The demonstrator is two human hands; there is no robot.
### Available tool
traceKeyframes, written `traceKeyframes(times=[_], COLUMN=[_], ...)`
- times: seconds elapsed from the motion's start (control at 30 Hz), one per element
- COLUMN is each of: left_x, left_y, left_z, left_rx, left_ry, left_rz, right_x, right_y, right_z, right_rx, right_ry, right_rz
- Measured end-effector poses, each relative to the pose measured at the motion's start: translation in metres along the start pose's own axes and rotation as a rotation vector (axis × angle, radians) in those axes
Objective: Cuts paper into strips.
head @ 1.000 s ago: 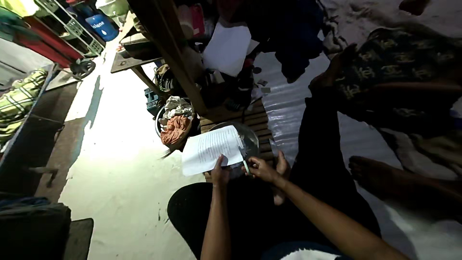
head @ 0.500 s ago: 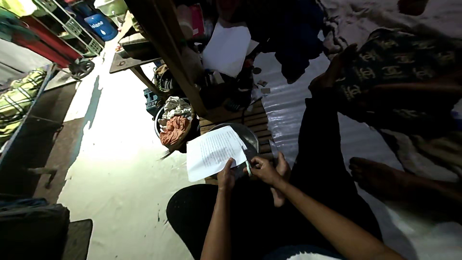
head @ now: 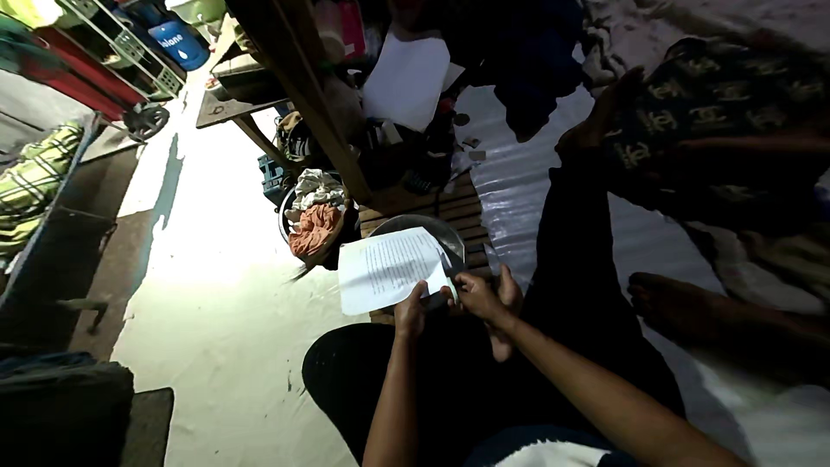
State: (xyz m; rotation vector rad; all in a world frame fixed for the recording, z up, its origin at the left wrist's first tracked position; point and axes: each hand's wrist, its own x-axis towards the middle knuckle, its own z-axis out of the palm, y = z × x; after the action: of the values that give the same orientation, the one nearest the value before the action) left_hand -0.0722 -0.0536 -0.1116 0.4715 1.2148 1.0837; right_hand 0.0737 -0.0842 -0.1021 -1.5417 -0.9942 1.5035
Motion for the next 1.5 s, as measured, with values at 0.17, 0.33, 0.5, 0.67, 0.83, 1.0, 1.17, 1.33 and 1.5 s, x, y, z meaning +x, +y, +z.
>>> traceKeyframes(times=[0.17,0.33,0.5,0.67,0.83,1.0,1.17,1.33,1.5], left_x=[-0.001,-0.001,-0.009,-0.016,-0.016,-0.026,-0.020,-0.021,-0.029], left_y=[0.000,0.002,0.003,0.005,0.004,0.003,-0.004,-0.002,-0.001], left_z=[-0.002,-0.005,-0.009,-0.013,-0.015,-0.023,-0.031,-0.032,-0.037], left_rx=[-0.030,0.001,0.084,0.108,0.096,0.258,0.304,0.280,0.292], left_ry=[0.004,0.037,0.000,0.005,0.004,0.040,0.023,0.021,0.015], left_rz=[0.018,0.007,0.026,0.044,0.059,0.045,0.112,0.095,0.105], right_x=[0.000,-0.001,0.002,0.002,0.004,0.005,0.005,0.004,0.001], right_y=[0.001,0.001,-0.001,0.004,0.006,0.010,0.012,0.010,0.010], right_z=[0.001,0.004,0.003,0.006,0.007,0.007,0.011,0.008,0.011], right_rx=[0.025,0.082,0.031,0.083,0.111,0.040,0.109,0.102,0.151], right_ry=[0.025,0.013,0.033,0.051,0.040,-0.002,0.021,-0.056,-0.063], right_rz=[-0.014,0.014,0.013,-0.004,-0.001,0.020,0.014,0.034,0.064])
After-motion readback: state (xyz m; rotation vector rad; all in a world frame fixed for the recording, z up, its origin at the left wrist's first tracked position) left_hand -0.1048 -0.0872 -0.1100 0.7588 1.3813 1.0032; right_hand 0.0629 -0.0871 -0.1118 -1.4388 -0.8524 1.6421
